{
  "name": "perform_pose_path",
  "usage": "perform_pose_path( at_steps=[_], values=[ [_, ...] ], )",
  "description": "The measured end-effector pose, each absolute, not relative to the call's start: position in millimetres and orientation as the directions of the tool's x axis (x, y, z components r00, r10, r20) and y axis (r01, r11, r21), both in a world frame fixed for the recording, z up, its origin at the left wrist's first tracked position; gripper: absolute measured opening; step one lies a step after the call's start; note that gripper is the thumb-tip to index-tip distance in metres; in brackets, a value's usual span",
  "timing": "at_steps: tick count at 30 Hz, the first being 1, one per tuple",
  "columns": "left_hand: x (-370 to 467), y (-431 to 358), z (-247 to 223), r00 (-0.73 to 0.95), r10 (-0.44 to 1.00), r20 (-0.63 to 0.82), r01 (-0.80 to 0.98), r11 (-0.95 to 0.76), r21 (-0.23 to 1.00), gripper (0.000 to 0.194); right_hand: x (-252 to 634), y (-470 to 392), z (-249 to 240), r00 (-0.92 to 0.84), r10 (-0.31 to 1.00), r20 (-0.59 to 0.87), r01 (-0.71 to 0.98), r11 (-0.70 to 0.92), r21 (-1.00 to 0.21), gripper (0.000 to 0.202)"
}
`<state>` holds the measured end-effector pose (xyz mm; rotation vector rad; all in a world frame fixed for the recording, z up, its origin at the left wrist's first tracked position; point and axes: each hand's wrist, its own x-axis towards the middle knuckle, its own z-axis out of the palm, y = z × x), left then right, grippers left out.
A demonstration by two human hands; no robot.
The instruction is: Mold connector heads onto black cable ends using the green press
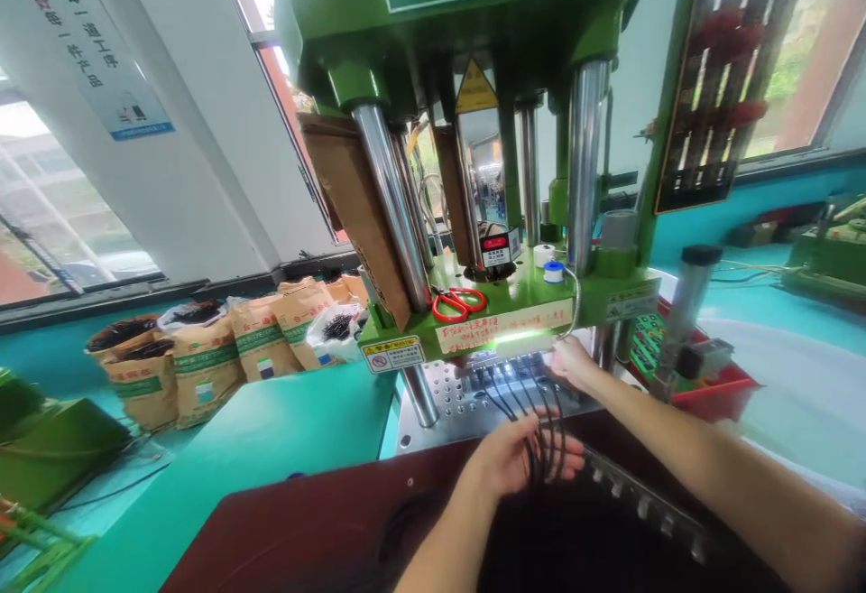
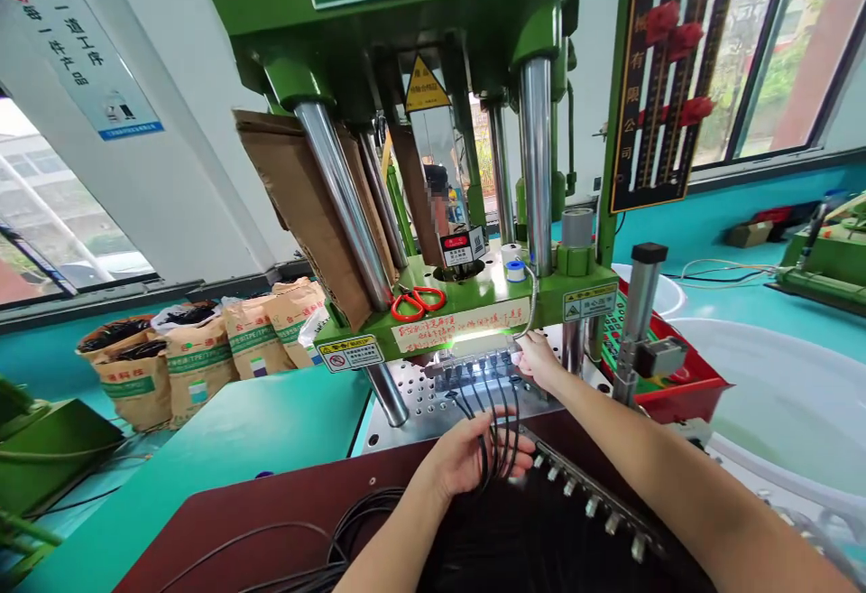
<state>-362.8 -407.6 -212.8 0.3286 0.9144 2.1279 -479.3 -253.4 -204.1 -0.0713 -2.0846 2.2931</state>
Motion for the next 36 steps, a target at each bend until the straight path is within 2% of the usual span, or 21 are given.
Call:
perform_pose_path(
  at_steps=[5, 8, 10, 17, 20, 25, 30, 33, 36],
  values=[
    [-347, -397, -199, -0.754, 0.629, -0.189, -0.593, -0.528, 0.608, 0.033, -437, -260, -203, -0.994, 0.110, -0.009, -0.009, -0.156, -0.988, 0.019],
    [-338, -396, -190, -0.757, 0.624, -0.193, -0.598, -0.544, 0.588, 0.016, -422, -266, -195, -0.988, 0.154, -0.014, -0.013, -0.172, -0.985, 0.017],
    [-332, -396, -187, -0.753, 0.625, -0.205, -0.606, -0.540, 0.584, 0.012, -417, -269, -190, -0.982, 0.185, -0.032, -0.001, -0.173, -0.985, 0.017],
    [-313, -399, -189, -0.747, 0.607, -0.272, -0.629, -0.512, 0.585, 0.022, -406, -281, -191, -0.956, 0.286, -0.064, 0.021, -0.151, -0.988, 0.026],
    [-299, -404, -194, -0.691, 0.687, -0.226, -0.645, -0.443, 0.623, 0.019, -405, -275, -194, -0.936, 0.342, -0.081, 0.028, -0.159, -0.987, 0.025],
    [-282, -411, -200, -0.722, 0.678, -0.138, -0.591, -0.501, 0.632, 0.015, -400, -259, -195, -0.932, 0.355, -0.075, 0.007, -0.189, -0.982, 0.025],
    [-275, -421, -194, -0.634, 0.767, -0.100, -0.634, -0.441, 0.635, 0.016, -391, -257, -195, -0.922, 0.384, -0.059, -0.022, -0.203, -0.979, 0.019],
    [-261, -426, -193, -0.598, 0.799, -0.071, -0.592, -0.379, 0.712, 0.022, -392, -255, -197, -0.913, 0.402, -0.065, -0.018, -0.199, -0.980, 0.014],
    [-250, -438, -185, -0.686, 0.726, -0.034, -0.485, -0.422, 0.766, 0.027, -394, -246, -200, -0.908, 0.416, -0.058, -0.007, -0.154, -0.988, 0.010]
  ],
)
